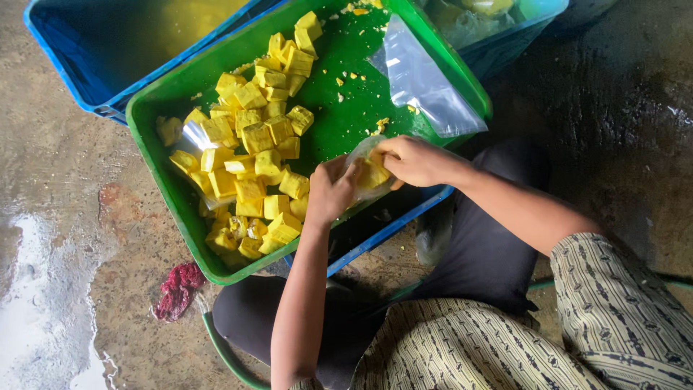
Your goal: The person sits on the floor in front of a green tray of yellow tofu cubes and packs them one at a time into a clear plastic bag, opening the bag and placing cubes inside, then sets filled bags aside and continues with more cubes.
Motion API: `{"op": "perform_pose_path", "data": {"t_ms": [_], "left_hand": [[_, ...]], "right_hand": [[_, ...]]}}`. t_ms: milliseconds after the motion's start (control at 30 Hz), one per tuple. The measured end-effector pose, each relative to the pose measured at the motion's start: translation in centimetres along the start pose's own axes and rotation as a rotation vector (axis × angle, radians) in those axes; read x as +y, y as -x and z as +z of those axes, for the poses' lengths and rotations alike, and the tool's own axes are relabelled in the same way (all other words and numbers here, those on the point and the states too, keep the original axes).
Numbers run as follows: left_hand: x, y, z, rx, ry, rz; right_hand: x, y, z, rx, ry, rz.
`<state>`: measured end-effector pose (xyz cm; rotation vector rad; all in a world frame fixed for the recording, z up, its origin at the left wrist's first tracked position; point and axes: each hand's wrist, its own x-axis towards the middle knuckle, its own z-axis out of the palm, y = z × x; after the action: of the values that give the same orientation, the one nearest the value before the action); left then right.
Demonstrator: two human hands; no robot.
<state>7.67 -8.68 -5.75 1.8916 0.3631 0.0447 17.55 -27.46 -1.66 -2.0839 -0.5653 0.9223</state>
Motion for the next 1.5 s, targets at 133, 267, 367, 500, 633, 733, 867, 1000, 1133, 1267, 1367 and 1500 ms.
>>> {"op": "perform_pose_path", "data": {"t_ms": [133, 267, 367, 500, 633, 733, 867, 1000, 1133, 1267, 1367, 1500], "left_hand": [[0.0, 0.0, 0.0, -0.044, 0.1, 0.041], [-0.6, -0.2, 0.0, -0.093, 0.26, 0.139], [-0.5, -0.8, 0.6, -0.05, 0.121, 0.214], [0.2, -1.9, 1.4, -0.108, -0.155, 0.271], [0.5, -1.9, 1.3, -0.116, -0.272, 0.132], [0.4, -1.7, 1.1, -0.157, -0.307, 0.068], [0.1, -1.9, 0.8, -0.211, -0.315, 0.139], [-0.8, -2.0, -0.1, -0.113, -0.147, 0.309], [-0.8, -1.7, -0.8, -0.146, -0.136, 0.111], [-0.2, -0.9, -0.4, -0.135, -0.213, 0.121], [0.1, -0.8, -0.1, -0.069, -0.251, 0.095], [0.0, -1.1, -0.3, -0.062, -0.271, 0.09]], "right_hand": [[-0.5, 0.6, 0.6, 0.381, 0.493, -0.209], [-0.8, 0.3, 0.3, 0.784, 0.51, -0.689], [-0.8, 0.7, 0.1, 0.492, 0.366, -0.454], [-1.3, 3.1, -0.3, 0.374, 0.322, -0.646], [-4.0, 1.1, -3.6, 0.039, 0.306, -0.609], [-7.6, -8.3, -8.3, -0.165, -0.215, -0.611], [-9.5, -24.0, -6.9, 0.369, 0.076, -0.198], [-8.3, -29.7, -4.8, 0.451, 0.224, -0.249], [-6.0, -29.2, -8.8, 0.232, -0.411, -0.092], [-6.0, -29.7, -10.5, 0.428, 0.375, -0.226], [-6.8, -31.4, -8.7, 0.524, 0.212, -0.464], [-7.9, -32.2, -6.7, 0.52, 0.526, -0.531]]}}
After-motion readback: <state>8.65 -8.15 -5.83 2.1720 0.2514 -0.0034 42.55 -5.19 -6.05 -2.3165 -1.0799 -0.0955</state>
